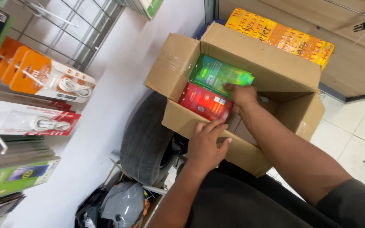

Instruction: The person takes packaged phone screen protectors out of a cardboard box, opens the retail hanging packs, and hangs them one by one on the wire display hooks of a wall-mounted accessory rack. They continue pulling more packs from the box and placing them onto the display hooks.

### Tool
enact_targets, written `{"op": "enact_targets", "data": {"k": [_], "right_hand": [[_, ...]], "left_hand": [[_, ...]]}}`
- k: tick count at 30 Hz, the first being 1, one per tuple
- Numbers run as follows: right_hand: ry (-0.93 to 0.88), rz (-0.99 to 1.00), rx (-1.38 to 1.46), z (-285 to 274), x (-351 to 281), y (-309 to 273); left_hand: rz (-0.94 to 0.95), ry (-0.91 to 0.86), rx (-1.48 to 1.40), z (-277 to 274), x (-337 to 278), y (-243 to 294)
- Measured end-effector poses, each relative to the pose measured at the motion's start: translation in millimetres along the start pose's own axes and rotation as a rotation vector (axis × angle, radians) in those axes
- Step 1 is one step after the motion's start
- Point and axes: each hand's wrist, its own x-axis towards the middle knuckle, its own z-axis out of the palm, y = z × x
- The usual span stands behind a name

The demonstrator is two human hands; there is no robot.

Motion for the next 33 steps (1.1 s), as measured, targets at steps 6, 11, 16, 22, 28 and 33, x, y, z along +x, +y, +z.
{"op": "enact_targets", "data": {"k": [6,11,16,22,28,33], "right_hand": [[0.012,0.057,-0.162,2.5,-25.7,-20.4],[0.000,0.145,-0.189,7.0,-18.3,-25.6],[-0.072,0.180,-0.017,-1.5,19.4,-3.5],[-0.033,0.200,-0.020,10.1,-15.5,-34.2],[-0.175,0.176,0.126,7.3,-15.2,-35.5],[-0.156,0.048,0.123,4.2,-42.8,-57.8]], "left_hand": [[0.021,-0.054,0.000,-3.9,-0.8,-10.7],[0.118,-0.109,-0.031,-13.6,3.2,-31.3],[0.288,-0.127,-0.075,-24.2,9.4,-55.9],[0.352,-0.219,-0.188,-24.7,29.5,-68.9],[0.235,-0.261,-0.101,-21.3,48.5,-52.2],[0.167,-0.279,-0.093,-16.8,53.8,-51.9]]}}
